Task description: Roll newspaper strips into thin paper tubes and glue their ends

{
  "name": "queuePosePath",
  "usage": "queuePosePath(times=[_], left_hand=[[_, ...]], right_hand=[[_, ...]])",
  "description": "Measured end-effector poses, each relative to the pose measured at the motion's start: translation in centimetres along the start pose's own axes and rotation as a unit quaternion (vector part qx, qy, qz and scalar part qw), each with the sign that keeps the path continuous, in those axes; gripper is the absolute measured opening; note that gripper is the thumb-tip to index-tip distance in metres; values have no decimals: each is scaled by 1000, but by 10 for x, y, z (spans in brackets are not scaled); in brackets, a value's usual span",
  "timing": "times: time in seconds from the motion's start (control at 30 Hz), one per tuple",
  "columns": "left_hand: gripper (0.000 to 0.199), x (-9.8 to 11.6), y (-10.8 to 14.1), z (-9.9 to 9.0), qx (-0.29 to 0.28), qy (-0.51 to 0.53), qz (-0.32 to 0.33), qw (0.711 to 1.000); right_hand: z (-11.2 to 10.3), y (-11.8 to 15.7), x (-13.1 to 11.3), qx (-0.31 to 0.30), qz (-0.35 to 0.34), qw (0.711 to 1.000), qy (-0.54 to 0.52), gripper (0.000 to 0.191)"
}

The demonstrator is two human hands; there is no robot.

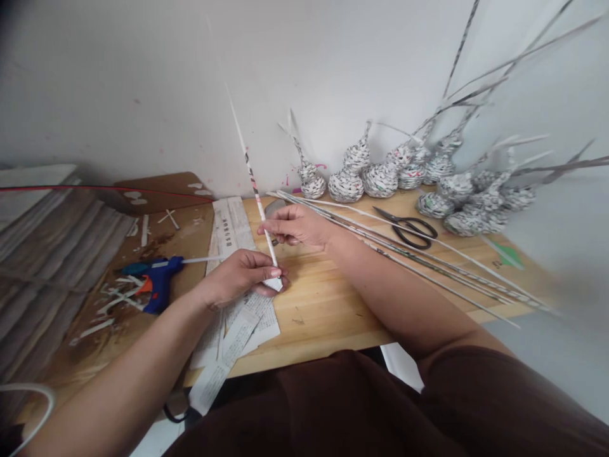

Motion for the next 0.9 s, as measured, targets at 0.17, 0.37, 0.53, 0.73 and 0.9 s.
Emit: queuePosePath(times=[0.17,0.37,0.53,0.73,0.9], left_hand=[[30,0,0,0,1,-12,2,1000],[27,0,1,-1,-10,-26,14,1000],[28,0,1,0,-5,-20,15,1000],[26,1,2,0,-17,-24,18,999],[26,1,2,-1,-15,-20,16,1000]], right_hand=[[0,1,-3,10,-12,1000,-10,27],[3,1,-4,29,3,999,34,28],[4,3,-7,1,15,999,43,29],[1,3,-8,38,17,997,58,30],[-1,6,-9,-51,30,996,61,32]])
Point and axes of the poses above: each hand's wrist, its own y-axis away from the middle knuckle, its own z-axis out of the palm, x = y × z, the point moved 1 cm from there along -y, towards the middle knuckle, and after that the axes turned 4 degrees about -z, right-handed, at the moved point
